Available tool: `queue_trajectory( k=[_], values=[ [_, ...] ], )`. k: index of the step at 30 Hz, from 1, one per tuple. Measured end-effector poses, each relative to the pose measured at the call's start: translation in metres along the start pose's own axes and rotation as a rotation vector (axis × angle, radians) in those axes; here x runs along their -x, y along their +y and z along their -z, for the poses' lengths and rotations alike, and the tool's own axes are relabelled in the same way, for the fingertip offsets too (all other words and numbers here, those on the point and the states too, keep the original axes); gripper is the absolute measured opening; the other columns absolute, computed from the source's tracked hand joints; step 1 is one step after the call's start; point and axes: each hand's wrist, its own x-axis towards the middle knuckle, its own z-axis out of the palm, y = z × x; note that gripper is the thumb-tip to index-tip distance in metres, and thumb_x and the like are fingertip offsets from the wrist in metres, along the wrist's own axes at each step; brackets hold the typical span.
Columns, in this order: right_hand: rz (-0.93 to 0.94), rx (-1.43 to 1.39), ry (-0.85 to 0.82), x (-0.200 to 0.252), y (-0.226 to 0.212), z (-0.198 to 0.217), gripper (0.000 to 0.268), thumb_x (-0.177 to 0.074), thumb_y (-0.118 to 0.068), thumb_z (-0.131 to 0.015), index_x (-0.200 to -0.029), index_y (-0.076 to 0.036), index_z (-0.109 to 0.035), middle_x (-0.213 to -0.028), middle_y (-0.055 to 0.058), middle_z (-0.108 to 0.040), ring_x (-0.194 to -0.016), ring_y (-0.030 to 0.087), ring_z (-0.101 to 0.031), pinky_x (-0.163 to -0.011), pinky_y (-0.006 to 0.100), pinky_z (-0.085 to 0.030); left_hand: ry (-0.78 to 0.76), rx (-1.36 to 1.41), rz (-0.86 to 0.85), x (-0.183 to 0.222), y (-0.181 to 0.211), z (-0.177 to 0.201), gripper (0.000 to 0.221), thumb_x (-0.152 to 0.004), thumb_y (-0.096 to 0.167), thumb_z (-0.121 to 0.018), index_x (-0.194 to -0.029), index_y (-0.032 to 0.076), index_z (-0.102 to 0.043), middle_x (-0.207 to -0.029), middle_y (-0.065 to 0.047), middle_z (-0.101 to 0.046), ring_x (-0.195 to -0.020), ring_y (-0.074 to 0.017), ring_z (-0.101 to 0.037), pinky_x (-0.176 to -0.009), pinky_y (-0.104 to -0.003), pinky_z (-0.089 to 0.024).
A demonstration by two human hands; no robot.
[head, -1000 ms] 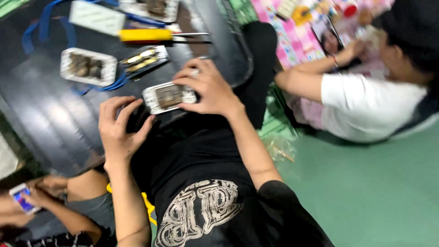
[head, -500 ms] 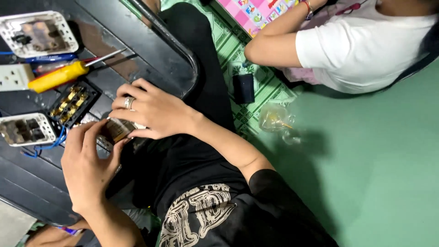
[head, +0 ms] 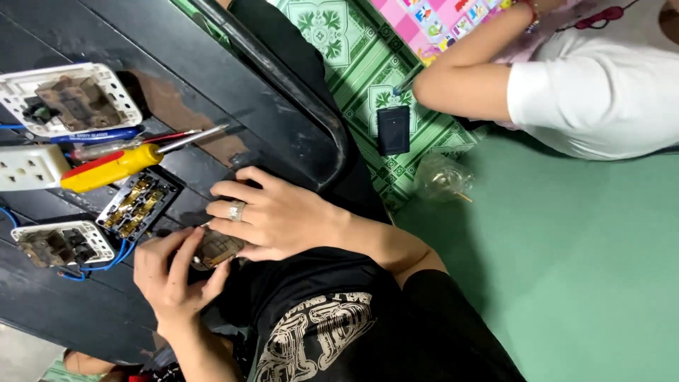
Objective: Disassembling electrical socket units using a screwdriver to remove screws and separate components.
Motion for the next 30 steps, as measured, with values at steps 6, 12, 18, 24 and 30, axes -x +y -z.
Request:
queue_trajectory(
  k=[6,12,18,24,30],
  values=[
    [0.004,-0.034,0.009,-0.005,0.001,0.008,0.053,-0.088,-0.05,-0.082,-0.121,-0.011,-0.064,-0.121,0.008,-0.065,-0.124,0.03,-0.055,-0.097,0.046,-0.048,0.102,0.026,-0.073,0.006,-0.007,-0.009,0.051,-0.097,0.044,-0.07,-0.118,-0.002,-0.071,-0.115,-0.022,-0.071,-0.098,-0.0359,-0.066,-0.085,-0.049,-0.055],
    [-0.023,-0.035,0.006,-0.008,0.003,0.006,0.053,-0.085,-0.052,-0.087,-0.113,-0.012,-0.068,-0.119,0.005,-0.064,-0.124,0.027,-0.054,-0.095,0.042,-0.047,0.068,0.082,-0.059,0.003,-0.007,-0.01,0.05,-0.096,0.046,-0.068,-0.116,0.0,-0.073,-0.114,-0.021,-0.068,-0.099,-0.0361,-0.06,-0.083,-0.047,-0.052],
    [-0.072,0.092,0.154,-0.003,0.001,0.0,0.016,-0.1,-0.022,-0.06,-0.099,-0.014,-0.074,-0.104,0.001,-0.065,-0.114,0.023,-0.057,-0.094,0.035,-0.047,0.123,0.039,-0.017,-0.007,0.004,-0.014,0.052,-0.102,0.043,-0.06,-0.12,-0.005,-0.067,-0.111,-0.023,-0.065,-0.094,-0.0377,-0.05,-0.082,-0.048,-0.047],
    [-0.105,0.146,0.215,0.007,-0.001,-0.018,0.02,-0.102,-0.025,-0.062,-0.085,-0.022,-0.072,-0.1,-0.007,-0.067,-0.113,0.02,-0.053,-0.098,0.037,-0.041,0.136,-0.04,-0.06,-0.014,0.016,-0.021,0.058,-0.1,0.046,-0.058,-0.108,-0.011,-0.065,-0.105,-0.028,-0.06,-0.092,-0.0418,-0.054,-0.08,-0.052,-0.047],
    [-0.098,0.146,0.278,0.009,-0.005,-0.041,0.016,-0.096,-0.03,-0.075,-0.082,-0.023,-0.079,-0.104,-0.009,-0.078,-0.12,0.018,-0.047,-0.106,0.039,-0.036,0.205,-0.15,-0.06,-0.016,0.021,-0.027,0.061,-0.102,0.048,-0.052,-0.116,-0.011,-0.059,-0.102,-0.022,-0.053,-0.088,-0.036,-0.05,-0.078,-0.044,-0.039]
  ],
)
